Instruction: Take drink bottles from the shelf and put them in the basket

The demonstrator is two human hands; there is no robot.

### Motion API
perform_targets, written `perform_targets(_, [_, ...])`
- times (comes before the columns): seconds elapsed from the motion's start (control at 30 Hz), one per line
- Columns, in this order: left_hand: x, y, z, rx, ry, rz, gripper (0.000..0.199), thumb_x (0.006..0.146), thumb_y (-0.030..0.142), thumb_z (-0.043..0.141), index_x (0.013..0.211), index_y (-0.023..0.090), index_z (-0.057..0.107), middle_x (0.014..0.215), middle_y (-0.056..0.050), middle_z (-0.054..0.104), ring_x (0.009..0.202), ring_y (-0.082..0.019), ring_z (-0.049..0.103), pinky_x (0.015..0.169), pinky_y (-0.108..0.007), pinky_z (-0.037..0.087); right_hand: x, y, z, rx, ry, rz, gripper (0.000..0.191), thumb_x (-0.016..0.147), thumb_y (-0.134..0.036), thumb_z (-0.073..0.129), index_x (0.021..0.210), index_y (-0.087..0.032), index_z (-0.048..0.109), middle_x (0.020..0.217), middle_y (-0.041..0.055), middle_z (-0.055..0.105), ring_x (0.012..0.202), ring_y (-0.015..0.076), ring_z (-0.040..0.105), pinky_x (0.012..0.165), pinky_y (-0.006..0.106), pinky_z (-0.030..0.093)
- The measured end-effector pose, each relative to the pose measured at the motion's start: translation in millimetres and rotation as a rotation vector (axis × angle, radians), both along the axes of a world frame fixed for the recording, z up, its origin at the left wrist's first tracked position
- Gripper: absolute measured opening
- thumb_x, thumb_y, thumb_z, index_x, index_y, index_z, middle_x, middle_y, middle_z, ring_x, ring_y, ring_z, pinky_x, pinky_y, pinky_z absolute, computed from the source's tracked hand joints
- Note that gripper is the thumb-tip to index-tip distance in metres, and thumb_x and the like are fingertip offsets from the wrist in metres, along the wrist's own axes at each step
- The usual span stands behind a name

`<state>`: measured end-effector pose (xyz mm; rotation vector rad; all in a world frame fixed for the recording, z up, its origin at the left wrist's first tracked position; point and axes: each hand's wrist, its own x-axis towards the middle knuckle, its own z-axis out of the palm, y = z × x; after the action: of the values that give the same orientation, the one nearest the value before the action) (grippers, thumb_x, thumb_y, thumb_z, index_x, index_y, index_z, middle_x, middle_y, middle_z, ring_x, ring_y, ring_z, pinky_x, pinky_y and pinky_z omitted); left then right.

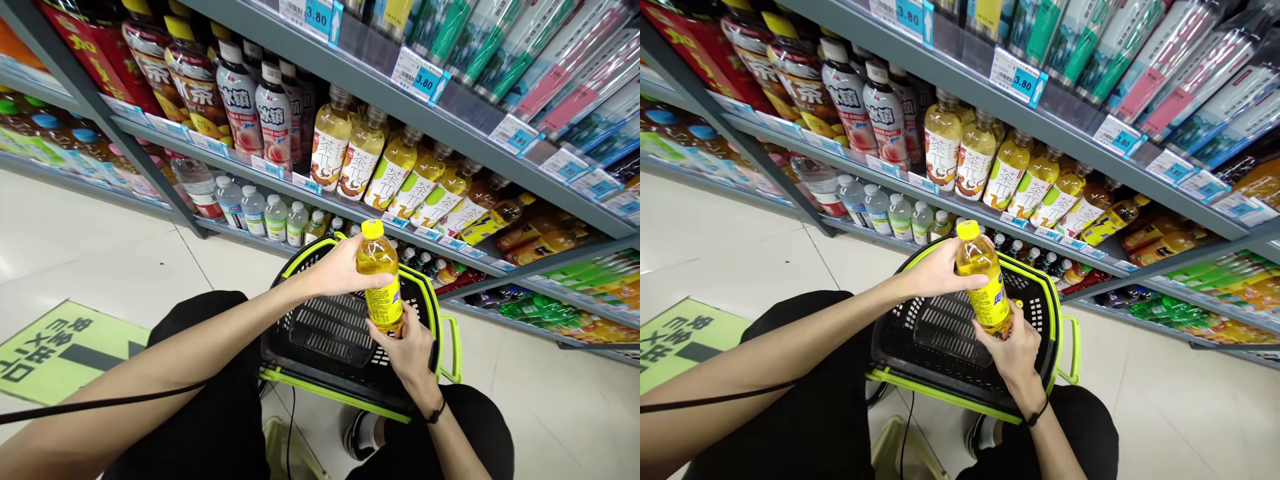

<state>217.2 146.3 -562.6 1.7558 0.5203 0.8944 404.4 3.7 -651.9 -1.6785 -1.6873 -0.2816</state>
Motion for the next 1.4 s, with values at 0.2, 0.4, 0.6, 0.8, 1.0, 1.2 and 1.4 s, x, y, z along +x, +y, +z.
perform_targets(0.2, [1,0,0.1,0.009,-0.045,-0.049,0.053,0.078,0.045,0.082,0.114,0.013,0.061,0.109,-0.011,0.071,0.097,-0.022,0.068,0.089,-0.037,0.056,5,2,-0.9,0.009,-0.045,-0.003,0.063,0.085,-0.065,0.074,0.112,-0.009,0.065,0.056,-0.0024,0.060,0.044,0.0141,0.057,0.044,0.026,0.042])
perform_targets(0.4, [-1,0,2.0,0.021,-0.009,-0.015,0.054,0.076,0.046,0.083,0.112,0.012,0.062,0.107,-0.011,0.072,0.095,-0.022,0.069,0.087,-0.036,0.057,3,2,-1.6,0.011,-0.003,0.031,0.062,0.085,-0.063,0.075,0.115,-0.010,0.064,0.057,-0.0020,0.061,0.043,0.0132,0.053,0.043,0.026,0.041])
perform_targets(0.6, [-2,1,1.4,0.014,-0.026,-0.001,0.054,0.076,0.047,0.083,0.112,0.012,0.062,0.108,-0.012,0.072,0.096,-0.024,0.070,0.087,-0.037,0.057,3,1,-6.0,-0.034,0.181,0.081,0.060,0.079,-0.054,0.084,0.119,-0.012,0.064,0.077,0.0059,0.075,0.049,0.0143,0.059,0.044,0.026,0.047])
perform_targets(0.8, [-4,-1,0.3,-0.071,-0.162,-0.049,0.075,0.077,0.049,0.081,0.138,0.016,0.052,0.122,-0.013,0.067,0.096,-0.021,0.067,0.072,-0.028,0.055,4,-4,-3.6,-0.250,0.651,0.269,0.049,0.077,-0.045,0.085,0.115,-0.015,0.073,0.089,0.0087,0.079,0.069,0.0212,0.072,0.055,0.027,0.057])
perform_targets(1.0, [-3,0,1.6,-0.382,-0.247,-0.069,0.067,0.085,0.054,0.070,0.140,0.022,0.051,0.078,0.002,0.056,0.048,-0.005,0.040,0.037,-0.017,0.024,1,-1,-0.1,-0.245,1.069,0.484,0.038,0.079,-0.047,0.083,0.106,-0.020,0.079,0.094,0.0077,0.080,0.080,0.0241,0.075,0.072,0.032,0.061])
perform_targets(1.2, [2,2,1.7,-0.488,-0.284,-0.106,0.057,0.084,0.046,0.069,0.132,0.021,0.050,0.068,0.007,0.049,0.044,-0.005,0.039,0.037,-0.018,0.024,-2,-2,-5.0,-0.348,1.329,0.531,0.050,0.076,-0.066,0.075,0.092,-0.018,0.077,0.082,0.0094,0.076,0.075,0.0271,0.072,0.070,0.039,0.059])
perform_targets(1.4, [4,-2,2.2,-0.534,-0.301,-0.092,0.065,0.076,0.042,0.081,0.129,0.024,0.048,0.070,0.008,0.050,0.048,-0.004,0.038,0.043,-0.020,0.026,-12,-4,7.0,-0.444,1.515,0.453,0.066,0.067,-0.078,0.067,0.102,-0.022,0.073,0.081,0.0110,0.073,0.067,0.0271,0.066,0.057,0.037,0.052])
